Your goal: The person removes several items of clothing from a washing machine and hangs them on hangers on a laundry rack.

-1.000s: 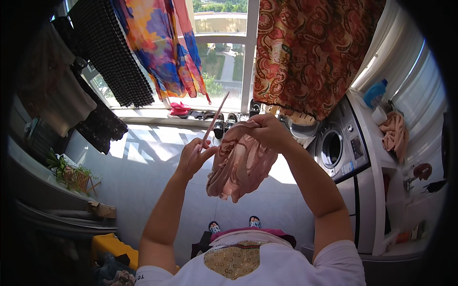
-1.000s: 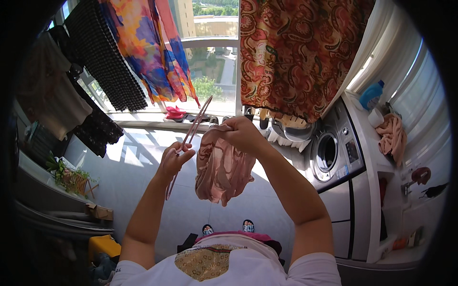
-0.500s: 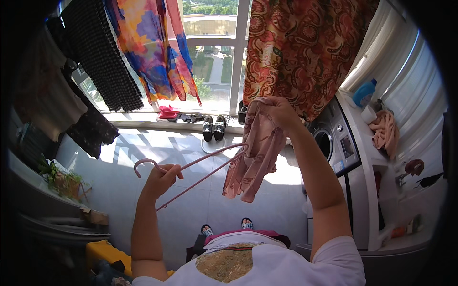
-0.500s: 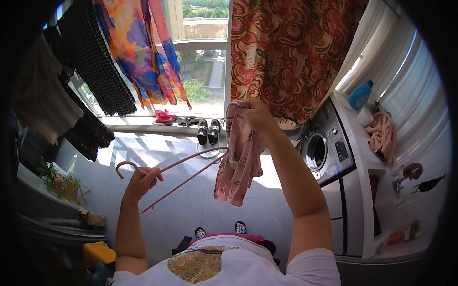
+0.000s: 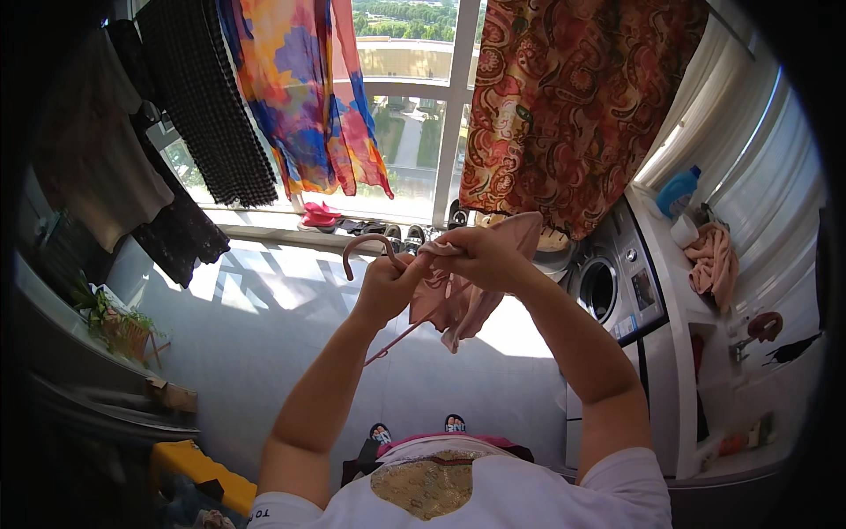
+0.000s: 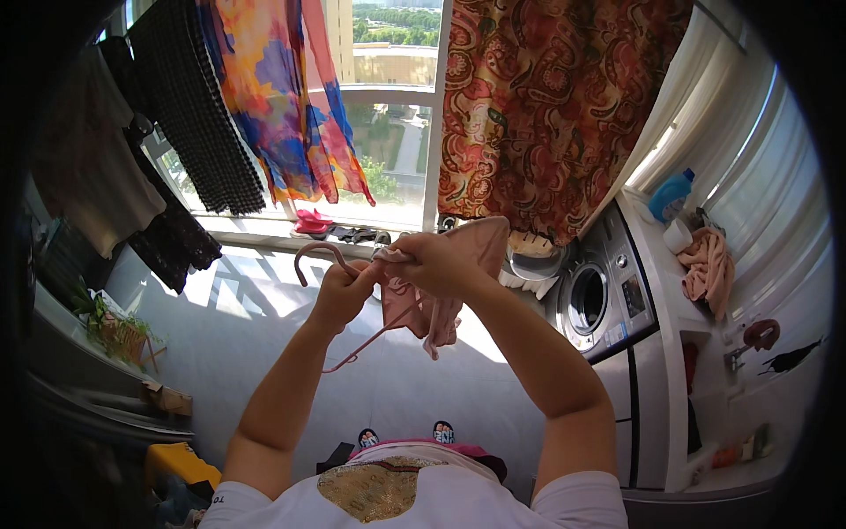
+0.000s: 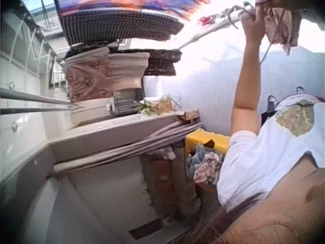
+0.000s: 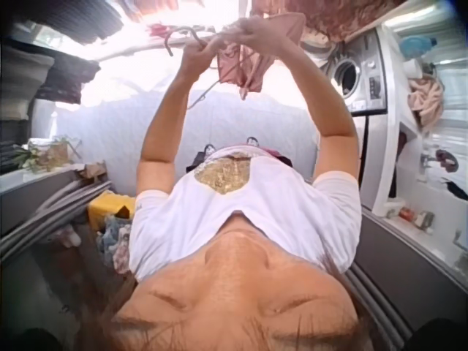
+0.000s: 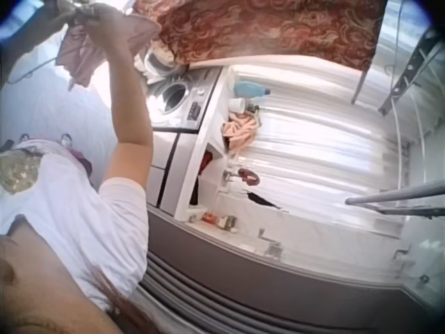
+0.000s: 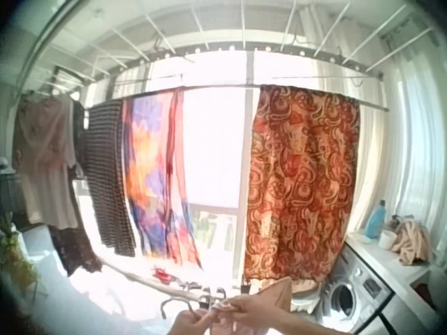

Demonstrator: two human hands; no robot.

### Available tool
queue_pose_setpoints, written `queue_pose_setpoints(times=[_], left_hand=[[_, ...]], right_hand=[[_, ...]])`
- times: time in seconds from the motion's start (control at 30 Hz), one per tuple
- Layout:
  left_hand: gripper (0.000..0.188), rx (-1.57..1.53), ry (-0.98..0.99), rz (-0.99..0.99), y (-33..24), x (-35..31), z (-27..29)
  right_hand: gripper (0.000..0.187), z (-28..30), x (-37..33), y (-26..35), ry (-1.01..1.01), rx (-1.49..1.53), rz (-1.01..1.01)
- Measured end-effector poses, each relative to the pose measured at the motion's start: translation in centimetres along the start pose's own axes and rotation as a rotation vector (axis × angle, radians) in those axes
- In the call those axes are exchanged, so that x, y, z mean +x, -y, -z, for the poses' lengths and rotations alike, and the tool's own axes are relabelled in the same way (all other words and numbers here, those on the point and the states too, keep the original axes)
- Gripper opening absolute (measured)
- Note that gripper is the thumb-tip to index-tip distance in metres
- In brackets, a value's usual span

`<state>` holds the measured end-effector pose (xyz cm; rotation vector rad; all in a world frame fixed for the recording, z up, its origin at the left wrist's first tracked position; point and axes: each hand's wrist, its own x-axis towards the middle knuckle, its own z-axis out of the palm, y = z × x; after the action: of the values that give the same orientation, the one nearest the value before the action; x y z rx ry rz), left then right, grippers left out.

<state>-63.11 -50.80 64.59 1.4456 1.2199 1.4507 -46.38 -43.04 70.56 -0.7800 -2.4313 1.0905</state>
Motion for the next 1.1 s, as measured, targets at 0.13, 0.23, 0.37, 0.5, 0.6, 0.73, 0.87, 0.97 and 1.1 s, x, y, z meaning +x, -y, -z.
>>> queue_pose_setpoints(times=[0.13,0.23,0.37,0.5,0.6,0.73,0.87,0.97,1.1], left_hand=[[0.028,0.095,0.009,0.038,0.3,0.1,0.2],[0.027,0.202,0.025,-0.013,0.6,-0.2,0.8],[0.026,0.481,0.121,-0.035,-1.2,-1.1,3.5],[0.025,0.56,0.127,-0.056,-2.7,-2.1,7.2],[0.024,0.447,0.102,-0.017,-5.5,-2.2,8.9],[0.027,0.402,0.03,-0.251,-6.7,-0.6,10.4],[0.026,0.558,-0.057,-0.295,-10.6,1.8,9.5],[0.025,0.571,-0.108,-0.38,-12.7,2.8,9.5],[0.029,0.562,-0.137,-0.431,-15.5,4.0,10.5]], right_hand=[[0.02,0.7,-0.3,0.9,-0.071,0.075,-0.069],[0.018,1.0,0.1,0.6,-0.19,0.406,-0.085],[0.011,2.7,0.2,1.5,-0.344,0.751,-0.253],[0.011,4.1,1.0,2.0,-0.41,0.801,-0.238],[0.013,4.2,1.6,0.6,-0.131,0.685,-0.106],[0.017,2.0,2.9,3.8,0.054,0.488,-0.062],[0.014,2.1,4.4,7.8,-0.09,-0.125,0.235],[0.015,2.9,4.5,12.6,-0.177,-0.321,0.319],[0.013,4.8,5.4,15.5,-0.205,-0.396,0.305]])
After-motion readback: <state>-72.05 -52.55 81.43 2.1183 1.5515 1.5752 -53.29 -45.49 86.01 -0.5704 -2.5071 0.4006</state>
